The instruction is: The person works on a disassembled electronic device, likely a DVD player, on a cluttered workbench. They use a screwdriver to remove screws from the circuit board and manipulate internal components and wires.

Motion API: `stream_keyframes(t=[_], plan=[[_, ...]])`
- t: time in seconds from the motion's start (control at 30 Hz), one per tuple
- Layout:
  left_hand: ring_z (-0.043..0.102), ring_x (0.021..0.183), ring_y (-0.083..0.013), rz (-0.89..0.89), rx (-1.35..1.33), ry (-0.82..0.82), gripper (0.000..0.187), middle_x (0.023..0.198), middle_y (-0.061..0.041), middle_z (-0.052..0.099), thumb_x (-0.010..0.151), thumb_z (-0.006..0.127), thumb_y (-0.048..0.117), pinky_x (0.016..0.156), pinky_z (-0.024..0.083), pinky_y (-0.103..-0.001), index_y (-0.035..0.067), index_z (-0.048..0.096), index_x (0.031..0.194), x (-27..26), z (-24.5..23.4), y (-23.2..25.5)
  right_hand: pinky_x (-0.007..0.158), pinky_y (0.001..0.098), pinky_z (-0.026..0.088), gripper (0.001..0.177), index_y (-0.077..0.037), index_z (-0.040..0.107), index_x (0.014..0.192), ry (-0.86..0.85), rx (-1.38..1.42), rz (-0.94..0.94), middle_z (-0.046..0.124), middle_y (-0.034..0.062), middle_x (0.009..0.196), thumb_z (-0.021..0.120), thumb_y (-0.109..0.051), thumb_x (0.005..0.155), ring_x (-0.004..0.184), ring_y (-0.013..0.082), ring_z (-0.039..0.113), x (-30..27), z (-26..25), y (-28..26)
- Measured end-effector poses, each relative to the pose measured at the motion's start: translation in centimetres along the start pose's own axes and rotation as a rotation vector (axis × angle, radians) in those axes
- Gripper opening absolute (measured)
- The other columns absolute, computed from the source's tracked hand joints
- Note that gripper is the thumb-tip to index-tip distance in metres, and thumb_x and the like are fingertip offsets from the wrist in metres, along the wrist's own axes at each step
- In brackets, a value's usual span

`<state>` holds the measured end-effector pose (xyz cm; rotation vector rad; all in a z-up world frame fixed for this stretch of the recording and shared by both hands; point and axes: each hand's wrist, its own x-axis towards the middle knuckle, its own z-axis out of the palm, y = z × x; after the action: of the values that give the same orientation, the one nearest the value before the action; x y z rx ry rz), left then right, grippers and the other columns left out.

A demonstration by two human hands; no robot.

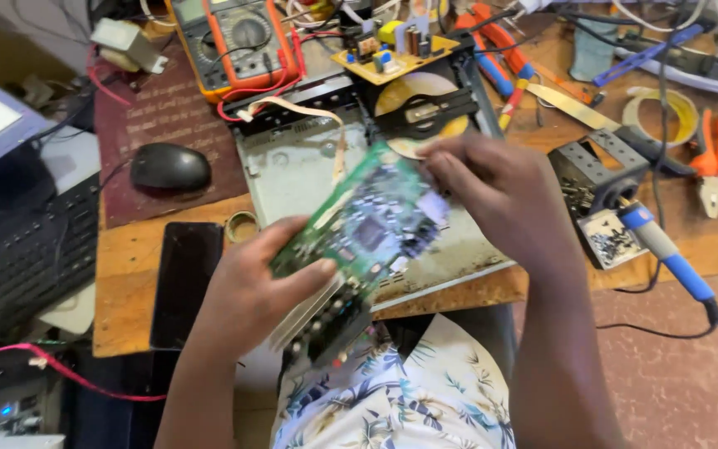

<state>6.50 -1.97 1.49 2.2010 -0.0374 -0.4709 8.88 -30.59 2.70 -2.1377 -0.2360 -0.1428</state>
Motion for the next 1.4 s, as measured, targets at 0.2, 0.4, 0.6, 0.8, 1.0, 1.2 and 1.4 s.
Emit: stream_keyframes(t=[0.2,0.4,0.6,0.8,1.0,1.2,1.4], plan=[[0.077,0.119,-0.0294,0.546,0.142,-0.24,0.063,0.136,-0.014,0.079,0.088,0.074,0.04,0.089,0.057,-0.043,0.003,0.072,0.139,7.7,2.9,4.2,0.085,0.0264,0.057,0.048,-0.005,0.072,0.142,0.185,0.055,0.458,0.073,0.0026,0.109,0.076,-0.026,0.098,0.098,0.0098,0.065,-6.2,-1.4,5.2],[0.071,0.118,-0.0535,0.338,0.25,-0.409,0.073,0.122,-0.024,0.08,0.084,0.078,0.048,0.108,0.053,-0.062,0.013,0.069,0.148,10.5,5.6,3.3,0.087,0.048,0.061,0.035,-0.004,0.076,0.135,0.174,-0.36,0.09,0.08,0.0147,0.102,0.079,-0.012,0.101,0.099,0.0374,0.077,-8.5,-0.9,8.3],[0.071,0.104,-0.064,0.219,0.123,-0.4,0.076,0.109,-0.036,0.078,0.087,0.076,0.051,0.098,0.052,-0.066,0.023,0.058,0.155,8.2,4.6,2.6,0.086,0.0388,0.056,0.033,-0.019,0.079,0.134,0.154,-0.34,0.076,0.083,0.0029,0.098,0.078,-0.016,0.102,0.092,0.0273,0.078,-8.2,-0.5,7.6],[0.057,0.14,-0.0579,0.205,-0.095,-0.425,0.072,0.146,-0.027,0.07,0.084,0.084,0.045,0.12,0.042,-0.065,0.024,0.067,0.151,9.5,4.6,2.4,0.1,0.0417,0.057,0.024,-0.015,0.083,0.123,0.326,-0.182,0.074,0.08,0.0056,0.109,0.074,-0.004,0.105,0.11,0.0291,0.076,-10.3,-0.9,7.8],[0.058,0.141,-0.0547,0.173,0.016,-0.469,0.066,0.147,-0.025,0.069,0.091,0.079,0.042,0.12,0.04,-0.068,0.022,0.066,0.152,8.0,4.9,4.2,0.11,0.0492,0.054,0.028,-0.012,0.081,0.123,0.271,-0.244,-0.002,0.078,0.0111,0.123,0.082,-0.004,0.096,0.122,0.0355,0.073,-12.9,-1.6,7.4],[0.071,0.112,-0.0503,0.335,0.421,-0.392,0.078,0.127,-0.026,0.071,0.099,0.062,0.06,0.097,0.056,-0.062,0.02,0.051,0.166,6.6,6.1,3.4,0.122,0.0456,0.038,0.047,-0.018,0.077,0.136,0.134,-0.423,-0.034,0.078,0.0058,0.124,0.087,-0.021,0.09,0.128,0.027,0.07,-13.0,-1.0,7.8],[0.069,0.109,-0.0436,0.438,0.517,-0.303,0.065,0.12,-0.026,0.066,0.11,0.052,0.048,0.091,0.056,-0.052,0.018,0.046,0.168,6.5,7.7,2.5,0.112,0.0585,0.045,0.06,-0.001,0.069,0.143,0.016,-0.36,-0.097,0.079,0.0216,0.116,0.084,-0.022,0.089,0.118,0.0443,0.071,-11.0,-2.3,7.6]])
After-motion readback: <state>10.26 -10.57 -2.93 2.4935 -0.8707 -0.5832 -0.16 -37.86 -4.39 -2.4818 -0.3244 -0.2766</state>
